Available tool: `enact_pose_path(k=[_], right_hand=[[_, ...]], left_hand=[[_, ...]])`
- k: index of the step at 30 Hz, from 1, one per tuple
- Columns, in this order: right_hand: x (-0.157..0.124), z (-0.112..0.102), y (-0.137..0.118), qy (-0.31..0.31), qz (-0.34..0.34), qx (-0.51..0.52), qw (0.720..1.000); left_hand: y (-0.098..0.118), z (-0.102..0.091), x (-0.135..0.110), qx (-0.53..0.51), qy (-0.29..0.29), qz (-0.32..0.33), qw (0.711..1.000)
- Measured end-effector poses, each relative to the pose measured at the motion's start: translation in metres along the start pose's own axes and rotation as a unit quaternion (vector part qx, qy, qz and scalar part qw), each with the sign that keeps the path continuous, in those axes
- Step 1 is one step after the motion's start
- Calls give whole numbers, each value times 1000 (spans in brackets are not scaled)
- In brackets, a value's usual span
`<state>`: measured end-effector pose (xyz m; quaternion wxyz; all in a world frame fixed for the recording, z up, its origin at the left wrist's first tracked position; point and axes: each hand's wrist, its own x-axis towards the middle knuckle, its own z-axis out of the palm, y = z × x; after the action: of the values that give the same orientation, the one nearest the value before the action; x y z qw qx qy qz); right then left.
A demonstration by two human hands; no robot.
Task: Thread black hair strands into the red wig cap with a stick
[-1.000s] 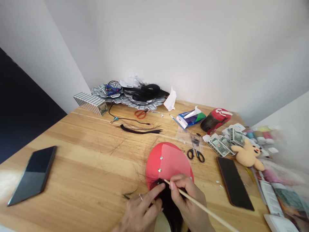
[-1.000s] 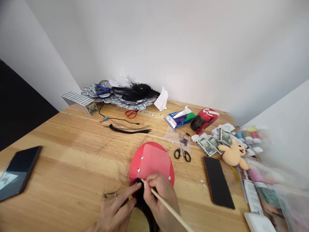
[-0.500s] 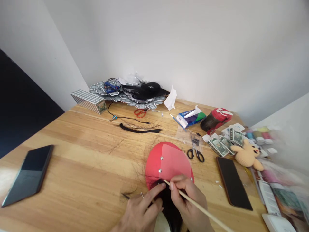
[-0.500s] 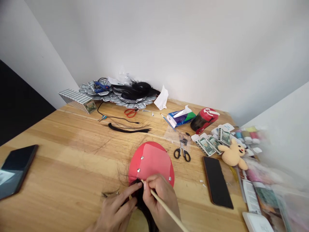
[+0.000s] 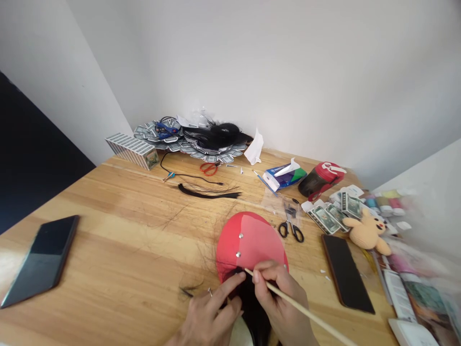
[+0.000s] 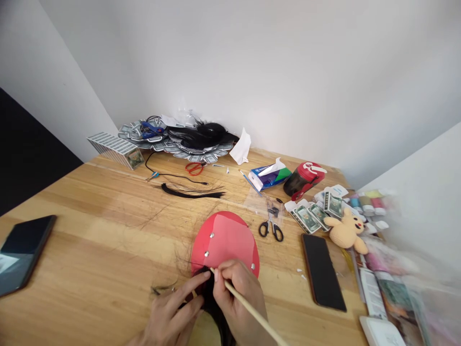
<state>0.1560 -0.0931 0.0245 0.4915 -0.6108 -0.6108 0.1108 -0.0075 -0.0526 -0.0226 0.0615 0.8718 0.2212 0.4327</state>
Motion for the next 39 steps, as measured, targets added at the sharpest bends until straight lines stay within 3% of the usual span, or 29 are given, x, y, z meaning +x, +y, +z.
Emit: enact_pose_path(k=[11, 19, 27, 30, 33, 36, 39], right_hand=[[2, -3, 1, -11, 14, -7, 1000], [21, -13, -10, -99, 94, -6, 991], [31, -15, -7, -113, 144, 70, 981], [30, -16, -6, -115, 154, 84, 978], [30, -16, -7, -117, 161, 99, 975], [31, -16, -8, -119, 167, 109, 973], [32, -15, -7, -122, 171, 119, 970]], left_hand=[[2, 1, 2, -4, -16, -8, 1000], [4, -1, 3, -5, -27, -18, 999], [6, -4, 4, -32, -27, -25, 999], [8, -11, 8, -137, -34, -96, 985], [8, -19, 16, -246, -75, -216, 942], [7, -23, 23, -263, -137, -290, 910], [6, -22, 30, -255, -176, -319, 896]])
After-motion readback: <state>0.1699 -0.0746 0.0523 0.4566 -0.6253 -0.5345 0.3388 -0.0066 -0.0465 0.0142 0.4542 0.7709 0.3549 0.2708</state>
